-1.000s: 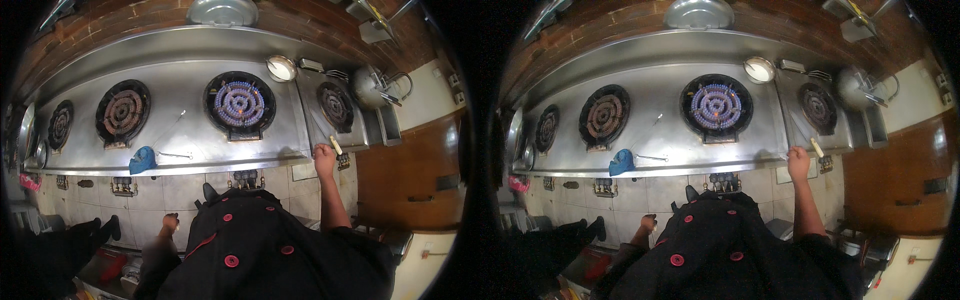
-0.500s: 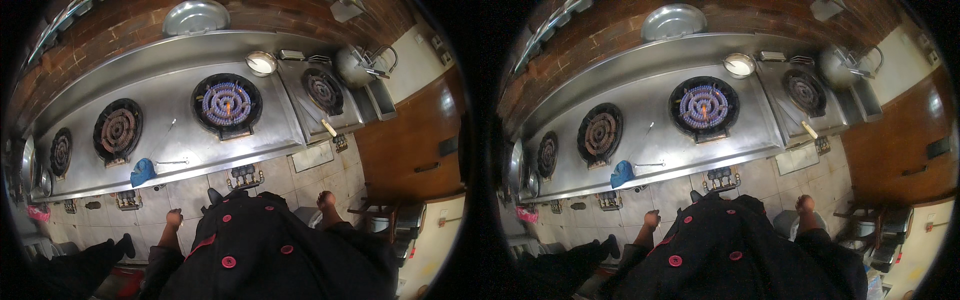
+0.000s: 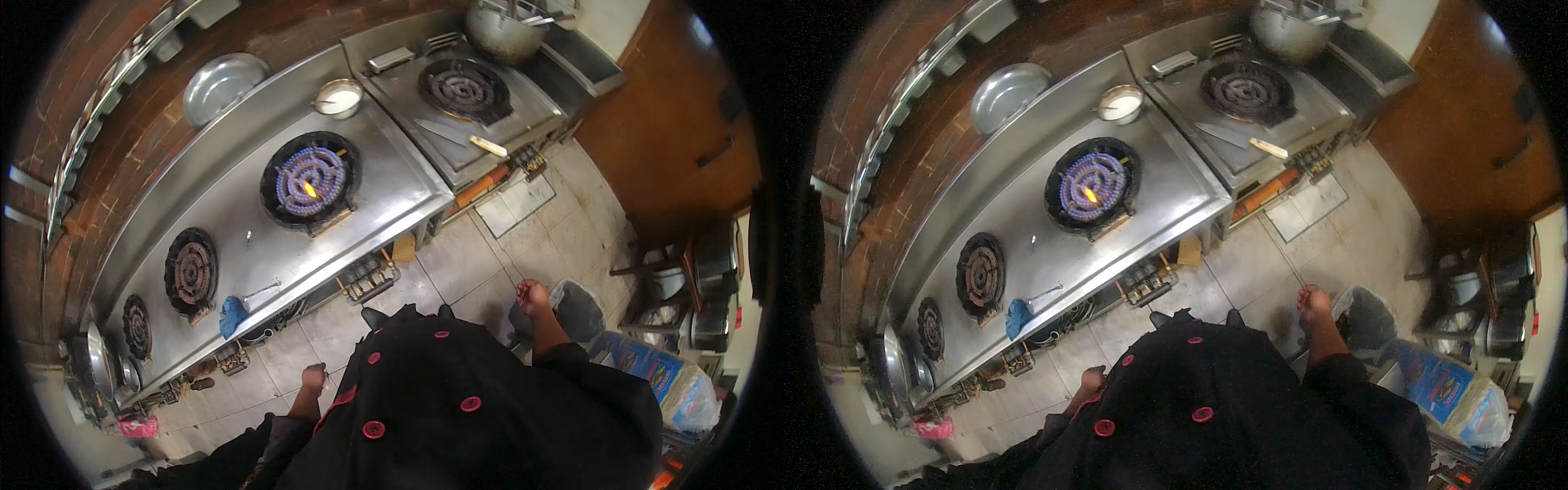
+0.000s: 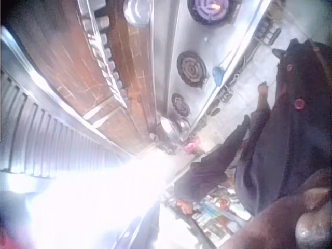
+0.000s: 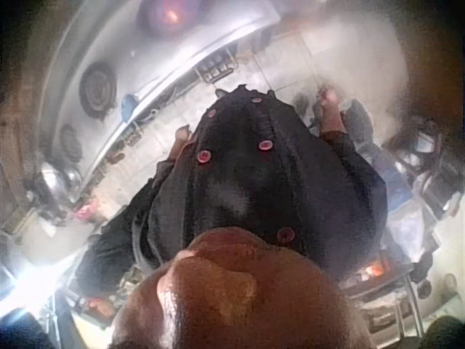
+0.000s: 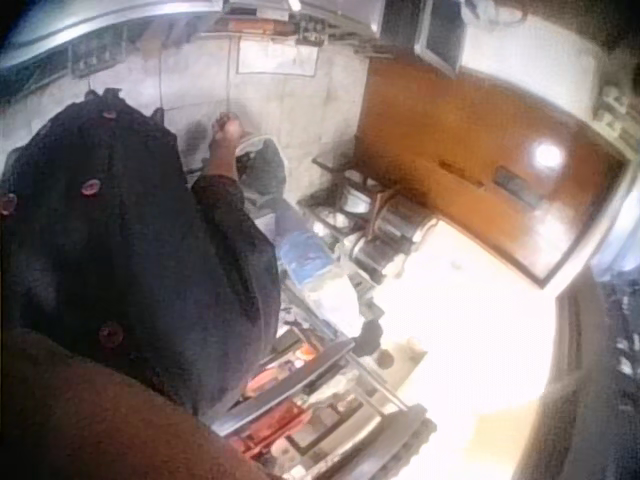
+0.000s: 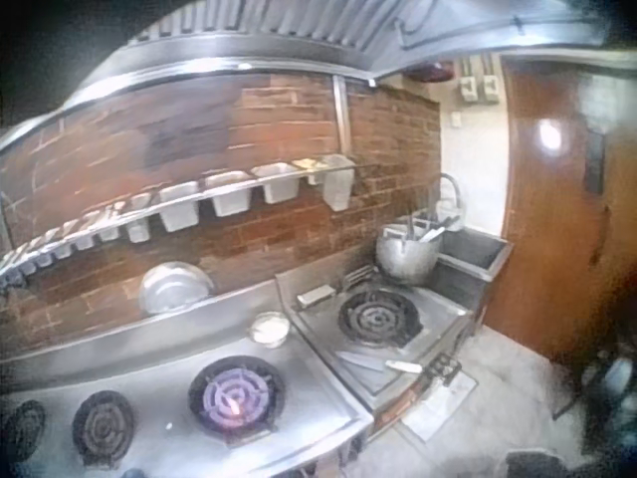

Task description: The person uses a wrench to tighten a gas pipe connection under a commercial stove. After securing the pipe, the person stands up and uses a lighter to ignite the gas burner on the stovetop, adjusting the flame until it stabilizes.

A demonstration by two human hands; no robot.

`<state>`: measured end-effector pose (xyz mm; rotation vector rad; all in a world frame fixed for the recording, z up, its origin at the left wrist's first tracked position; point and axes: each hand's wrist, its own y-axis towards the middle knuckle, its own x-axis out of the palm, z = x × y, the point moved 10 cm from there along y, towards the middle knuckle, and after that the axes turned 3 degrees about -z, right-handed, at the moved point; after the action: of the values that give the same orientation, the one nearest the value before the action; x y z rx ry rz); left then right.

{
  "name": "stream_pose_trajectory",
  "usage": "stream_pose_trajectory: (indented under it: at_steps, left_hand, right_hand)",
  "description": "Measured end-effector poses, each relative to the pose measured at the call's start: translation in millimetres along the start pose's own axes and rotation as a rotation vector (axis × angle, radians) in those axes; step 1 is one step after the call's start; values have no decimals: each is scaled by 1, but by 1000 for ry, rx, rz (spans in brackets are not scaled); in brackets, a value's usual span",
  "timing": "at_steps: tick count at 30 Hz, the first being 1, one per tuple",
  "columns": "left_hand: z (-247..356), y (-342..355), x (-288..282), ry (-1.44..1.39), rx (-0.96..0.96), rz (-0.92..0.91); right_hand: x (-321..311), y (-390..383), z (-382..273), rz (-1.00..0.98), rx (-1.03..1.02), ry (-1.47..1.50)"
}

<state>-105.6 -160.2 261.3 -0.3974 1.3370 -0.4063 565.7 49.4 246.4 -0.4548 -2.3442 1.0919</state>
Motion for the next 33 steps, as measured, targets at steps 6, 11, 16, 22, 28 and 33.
stream_pose_trajectory:
  at_steps: [6, 11, 16, 22, 28, 33]
  left_hand:
    - [56, 21, -54, 93, 60, 110]
    - [102, 5, -68, 135, 176, 306]
    - [124, -49, -24, 253, 305, 153]
    - [114, -58, -3, 190, 217, -171]
    - [101, -5, -38, 288, 201, 38]
    - [104, 20, -57, -758, -543, 39]
  right_hand:
    - [-133, -14, 43, 250, 151, -214]
    - [-206, -32, 90, 323, 279, -351]
    - [-201, -1, 106, 131, 188, -259]
    - [-200, 41, 107, 27, 202, -118]
    - [-198, 37, 93, 126, 154, -273]
    - [-198, 25, 69, 112, 99, -357]
